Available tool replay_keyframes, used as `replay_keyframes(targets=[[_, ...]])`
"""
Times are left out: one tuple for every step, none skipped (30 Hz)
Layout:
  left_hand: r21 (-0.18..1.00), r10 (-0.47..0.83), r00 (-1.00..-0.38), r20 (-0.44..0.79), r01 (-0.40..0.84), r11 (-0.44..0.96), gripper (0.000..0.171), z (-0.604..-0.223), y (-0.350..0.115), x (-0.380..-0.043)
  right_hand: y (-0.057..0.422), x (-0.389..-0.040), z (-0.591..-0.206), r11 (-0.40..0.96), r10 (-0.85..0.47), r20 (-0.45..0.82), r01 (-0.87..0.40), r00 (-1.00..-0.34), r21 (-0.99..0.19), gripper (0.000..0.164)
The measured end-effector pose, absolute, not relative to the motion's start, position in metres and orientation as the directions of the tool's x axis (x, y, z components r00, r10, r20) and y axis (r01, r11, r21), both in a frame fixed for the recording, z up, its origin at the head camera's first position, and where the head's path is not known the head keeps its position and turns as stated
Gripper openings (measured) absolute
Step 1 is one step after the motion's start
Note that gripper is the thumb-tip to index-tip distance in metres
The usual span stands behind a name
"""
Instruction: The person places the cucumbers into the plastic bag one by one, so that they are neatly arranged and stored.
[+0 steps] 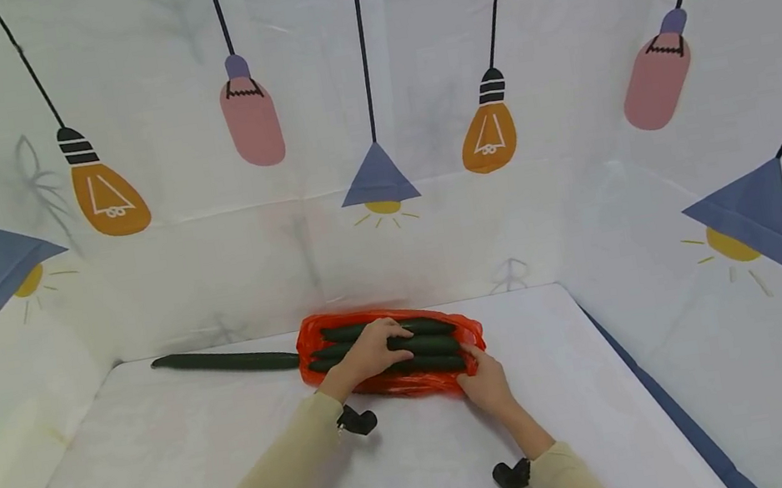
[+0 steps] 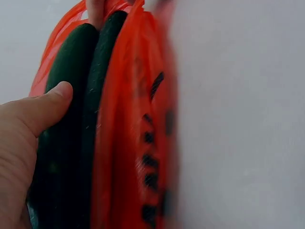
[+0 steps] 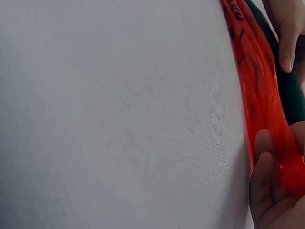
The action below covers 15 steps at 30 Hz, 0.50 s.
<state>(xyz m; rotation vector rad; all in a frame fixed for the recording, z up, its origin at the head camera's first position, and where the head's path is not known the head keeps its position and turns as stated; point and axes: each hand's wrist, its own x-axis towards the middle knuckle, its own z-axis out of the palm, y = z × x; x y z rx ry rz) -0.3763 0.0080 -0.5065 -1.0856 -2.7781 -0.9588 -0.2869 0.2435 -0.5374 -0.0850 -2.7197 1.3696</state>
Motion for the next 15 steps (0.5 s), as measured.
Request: replay_keyframes(targets=[[0.543,0.615,-0.760,0.211,0.614,0.573,0.036,-0.504,0.003,-0.378,0.243,-0.288,-0.537,0.594,0.087,0.061,0.003,-0.994,-0.804,0.058],[0.543,0.618,-0.758,0.210,0.616,0.571,0.035,-0.502,-0.003,-0.379,0.242,-0.288,-0.537,0.595,0.081,0.058,0.002,-0.995,-0.804,0.057],[0.547,0.616,-0.761,0.205,0.611,0.573,0.034,-0.499,-0.009,-0.381,0.242,-0.289,-0.537,0.601,0.077,0.057,0.000,-0.995,-0.799,0.057],[0.544,0.610,-0.766,0.205,0.607,0.579,0.033,-0.498,-0.015,-0.382,0.242,-0.289,-0.536,0.606,0.074,0.058,-0.001,-0.996,-0.795,0.057],[0.544,0.602,-0.771,0.208,0.602,0.584,0.032,-0.496,-0.023,-0.383,0.242,-0.290,-0.536,0.610,0.073,0.058,-0.001,-0.996,-0.792,0.057],[0.541,0.591,-0.778,0.212,0.597,0.592,0.031,-0.495,-0.030,-0.385,0.242,-0.290,-0.536,0.616,0.073,0.059,-0.002,-0.996,-0.788,0.057],[0.542,0.577,-0.788,0.217,0.588,0.600,0.030,-0.493,-0.038,-0.386,0.242,-0.291,-0.536,0.616,0.072,0.058,-0.002,-0.996,-0.787,0.057],[0.538,0.563,-0.795,0.225,0.583,0.609,0.029,-0.492,-0.046,-0.387,0.242,-0.291,-0.537,0.621,0.071,0.058,-0.002,-0.996,-0.784,0.057],[0.533,0.549,-0.804,0.227,0.575,0.621,0.028,-0.491,-0.054,-0.388,0.243,-0.291,-0.537,0.627,0.069,0.057,-0.001,-0.996,-0.779,0.056],[0.532,0.537,-0.810,0.235,0.570,0.626,0.028,-0.491,-0.063,-0.388,0.243,-0.291,-0.537,0.628,0.067,0.054,0.000,-0.996,-0.778,0.057],[0.528,0.527,-0.816,0.238,0.564,0.635,0.027,-0.490,-0.071,-0.389,0.244,-0.291,-0.538,0.629,0.066,0.051,0.001,-0.997,-0.778,0.057],[0.535,0.518,-0.821,0.241,0.558,0.634,0.027,-0.489,-0.079,-0.389,0.244,-0.291,-0.538,0.630,0.064,0.048,0.003,-0.997,-0.777,0.057],[0.539,0.509,-0.826,0.241,0.550,0.638,0.026,-0.488,-0.087,-0.390,0.245,-0.291,-0.538,0.629,0.063,0.045,0.005,-0.997,-0.778,0.057],[0.540,0.501,-0.831,0.240,0.544,0.643,0.026,-0.487,-0.095,-0.391,0.245,-0.291,-0.538,0.631,0.061,0.042,0.006,-0.997,-0.776,0.057],[0.542,0.492,-0.837,0.239,0.536,0.647,0.026,-0.487,-0.103,-0.391,0.245,-0.291,-0.538,0.632,0.059,0.039,0.007,-0.997,-0.775,0.057]])
